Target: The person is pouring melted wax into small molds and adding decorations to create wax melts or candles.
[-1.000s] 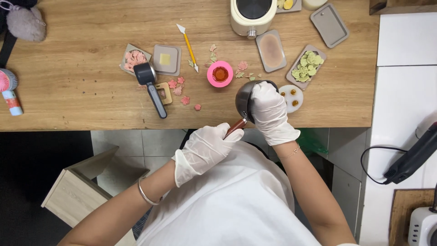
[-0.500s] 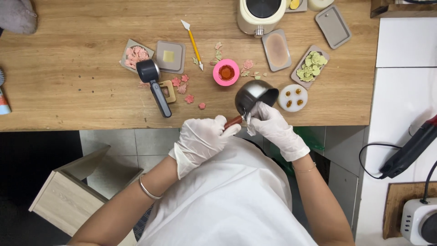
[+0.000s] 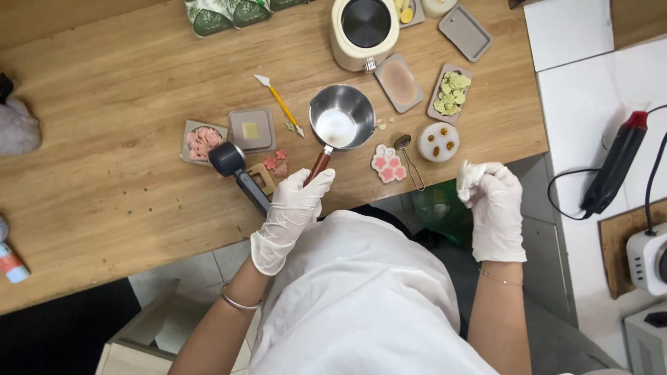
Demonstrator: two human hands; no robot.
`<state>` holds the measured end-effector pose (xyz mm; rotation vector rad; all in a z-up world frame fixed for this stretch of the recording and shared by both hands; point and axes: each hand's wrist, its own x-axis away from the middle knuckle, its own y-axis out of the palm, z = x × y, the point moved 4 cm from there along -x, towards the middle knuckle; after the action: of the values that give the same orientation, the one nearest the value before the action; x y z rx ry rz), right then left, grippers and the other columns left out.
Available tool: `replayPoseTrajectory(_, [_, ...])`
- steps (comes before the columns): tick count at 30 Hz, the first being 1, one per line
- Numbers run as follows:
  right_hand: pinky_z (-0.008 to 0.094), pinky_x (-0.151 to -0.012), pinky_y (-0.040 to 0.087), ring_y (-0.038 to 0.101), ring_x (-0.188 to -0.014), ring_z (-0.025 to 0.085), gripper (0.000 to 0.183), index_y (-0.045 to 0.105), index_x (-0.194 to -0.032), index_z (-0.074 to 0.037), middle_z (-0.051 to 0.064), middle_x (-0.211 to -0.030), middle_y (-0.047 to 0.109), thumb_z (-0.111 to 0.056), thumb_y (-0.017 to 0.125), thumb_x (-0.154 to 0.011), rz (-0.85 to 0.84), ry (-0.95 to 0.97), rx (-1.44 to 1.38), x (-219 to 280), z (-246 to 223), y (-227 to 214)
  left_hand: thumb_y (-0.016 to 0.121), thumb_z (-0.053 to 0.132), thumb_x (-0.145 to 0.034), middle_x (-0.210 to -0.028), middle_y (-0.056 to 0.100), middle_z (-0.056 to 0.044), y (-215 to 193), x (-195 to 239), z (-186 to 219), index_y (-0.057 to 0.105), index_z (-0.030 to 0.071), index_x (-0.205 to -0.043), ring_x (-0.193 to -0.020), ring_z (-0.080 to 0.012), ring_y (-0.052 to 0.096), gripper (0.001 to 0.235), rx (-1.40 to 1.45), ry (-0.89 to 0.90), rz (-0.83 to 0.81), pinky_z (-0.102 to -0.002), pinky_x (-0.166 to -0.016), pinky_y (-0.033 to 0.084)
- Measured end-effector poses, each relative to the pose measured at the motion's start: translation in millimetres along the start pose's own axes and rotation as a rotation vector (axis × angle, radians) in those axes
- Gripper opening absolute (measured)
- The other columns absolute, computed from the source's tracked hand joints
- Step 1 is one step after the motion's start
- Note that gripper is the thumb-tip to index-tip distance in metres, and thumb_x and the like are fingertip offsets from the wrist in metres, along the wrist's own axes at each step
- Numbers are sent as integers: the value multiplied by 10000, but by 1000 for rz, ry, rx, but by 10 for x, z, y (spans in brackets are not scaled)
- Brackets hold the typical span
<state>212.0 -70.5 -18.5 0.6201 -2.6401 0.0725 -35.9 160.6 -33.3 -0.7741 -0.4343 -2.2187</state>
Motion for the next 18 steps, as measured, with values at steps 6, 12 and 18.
replayPoseTrajectory(6, [220, -595, 479, 595, -667, 87, 58, 641, -997, -15, 37, -805, 653, -23, 584, -995, 116, -37, 144, -106, 101, -162, 720, 351, -919, -599, 515, 64, -61, -151, 28, 610, 99, -869, -466, -34, 478, 279, -94, 17, -56, -250, -412, 368])
replayPoseTrajectory(12, [210, -576, 478, 608, -640, 97, 97, 653, -1041, 11, 59, -814, 678, -22, 582, -984, 128, 21, 94, -410, 141, -55, 718, 332, -943, -580, 514, 35, -20, -431, 80, 626, 60, -873, -475, -51, 493, 295, -120, 133, -6, -265, -435, 368])
replayPoseTrajectory(18, [226, -580, 500, 648, -668, 114, 175, 629, -1154, 24, 83, -857, 704, -78, 599, -1015, 154, -2, 57, -1099, 337, -323, 695, 341, -933, -555, 567, 14, 239, -585, 588, 673, 65, -831, -476, -59, 536, 295, -243, 136, 117, -273, -427, 415])
